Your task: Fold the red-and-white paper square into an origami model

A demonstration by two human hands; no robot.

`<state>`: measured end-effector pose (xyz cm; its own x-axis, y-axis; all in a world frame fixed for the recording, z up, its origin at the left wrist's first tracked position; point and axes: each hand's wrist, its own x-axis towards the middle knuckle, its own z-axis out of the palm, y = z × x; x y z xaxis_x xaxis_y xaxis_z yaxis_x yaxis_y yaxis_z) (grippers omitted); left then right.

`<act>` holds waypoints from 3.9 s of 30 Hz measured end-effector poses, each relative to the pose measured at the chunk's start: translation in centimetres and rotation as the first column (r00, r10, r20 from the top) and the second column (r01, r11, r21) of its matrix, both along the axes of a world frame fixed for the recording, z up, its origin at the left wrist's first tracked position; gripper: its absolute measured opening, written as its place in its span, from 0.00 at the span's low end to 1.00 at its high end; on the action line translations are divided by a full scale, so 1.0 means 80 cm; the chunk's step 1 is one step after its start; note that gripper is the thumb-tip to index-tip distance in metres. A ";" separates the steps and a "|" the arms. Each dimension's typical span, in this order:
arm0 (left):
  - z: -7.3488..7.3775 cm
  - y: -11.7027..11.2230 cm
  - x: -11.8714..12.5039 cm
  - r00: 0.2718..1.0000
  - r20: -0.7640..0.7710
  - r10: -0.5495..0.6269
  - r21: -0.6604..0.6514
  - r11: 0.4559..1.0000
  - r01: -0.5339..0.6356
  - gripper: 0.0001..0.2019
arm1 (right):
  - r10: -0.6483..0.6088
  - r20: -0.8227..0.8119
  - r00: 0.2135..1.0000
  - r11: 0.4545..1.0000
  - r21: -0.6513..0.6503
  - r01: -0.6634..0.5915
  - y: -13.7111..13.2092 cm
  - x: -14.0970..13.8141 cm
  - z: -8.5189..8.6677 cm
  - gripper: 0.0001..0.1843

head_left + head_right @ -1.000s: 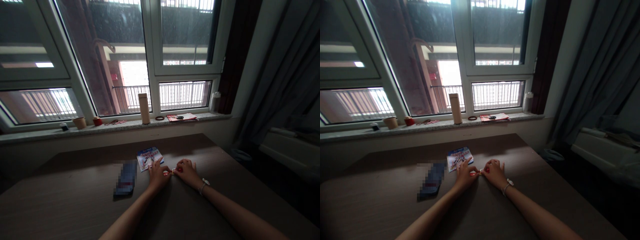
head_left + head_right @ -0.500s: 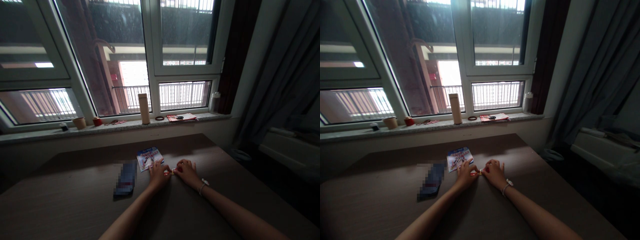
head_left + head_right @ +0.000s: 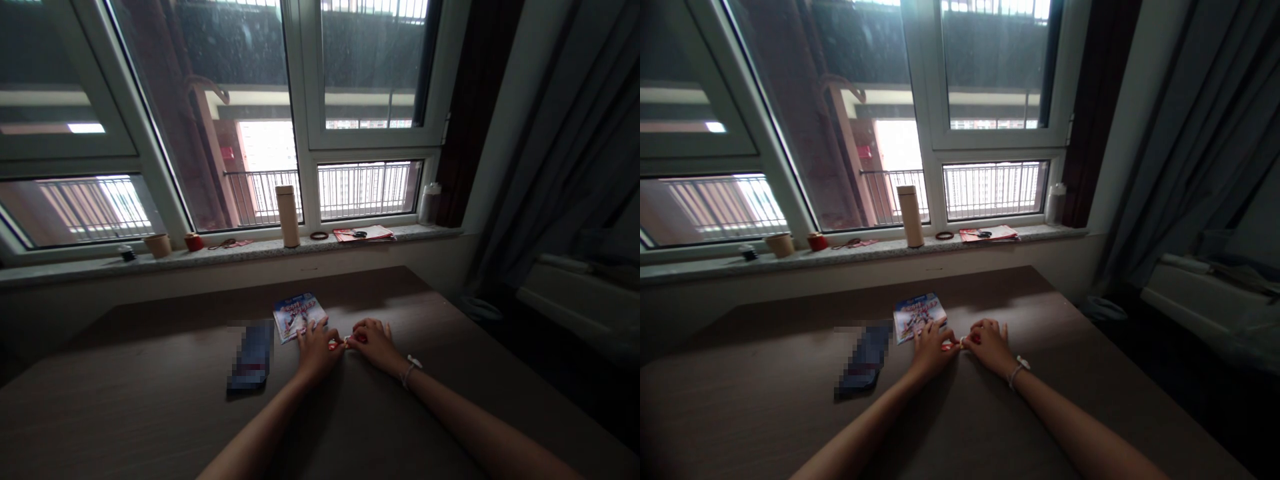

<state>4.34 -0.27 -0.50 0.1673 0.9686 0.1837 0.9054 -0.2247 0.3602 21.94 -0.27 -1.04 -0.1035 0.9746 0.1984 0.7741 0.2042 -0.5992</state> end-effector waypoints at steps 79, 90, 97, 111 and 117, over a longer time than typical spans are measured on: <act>0.000 0.010 -0.016 0.996 -0.008 -0.088 -0.189 0.978 0.085 0.15 | -0.032 -0.057 0.998 0.993 -0.118 0.025 0.013 0.004 0.006 0.12; 0.000 0.004 -0.017 0.995 0.039 -0.090 -0.132 0.987 0.095 0.16 | 0.028 -0.074 0.997 0.998 -0.049 -0.032 0.014 0.012 -0.002 0.17; 0.001 -0.007 -0.017 0.992 0.047 -0.114 -0.047 0.992 0.116 0.14 | 0.070 -0.044 0.997 0.997 -0.016 -0.071 0.006 0.013 -0.001 0.17; -0.010 -0.003 -0.015 0.993 0.096 -0.075 0.058 0.996 0.070 0.14 | 0.090 -0.015 0.996 0.994 0.062 -0.088 0.000 0.012 -0.003 0.09; -0.006 -0.004 -0.014 0.990 0.120 -0.070 0.055 0.996 0.064 0.10 | 0.070 -0.015 0.997 0.991 0.117 -0.067 0.001 0.012 -0.005 0.11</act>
<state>3.24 -0.62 -1.00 0.2045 0.9450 0.2551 0.8378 -0.3038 0.4536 22.94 -0.21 -1.46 -0.1642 0.9356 0.3127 0.7443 0.3255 -0.5831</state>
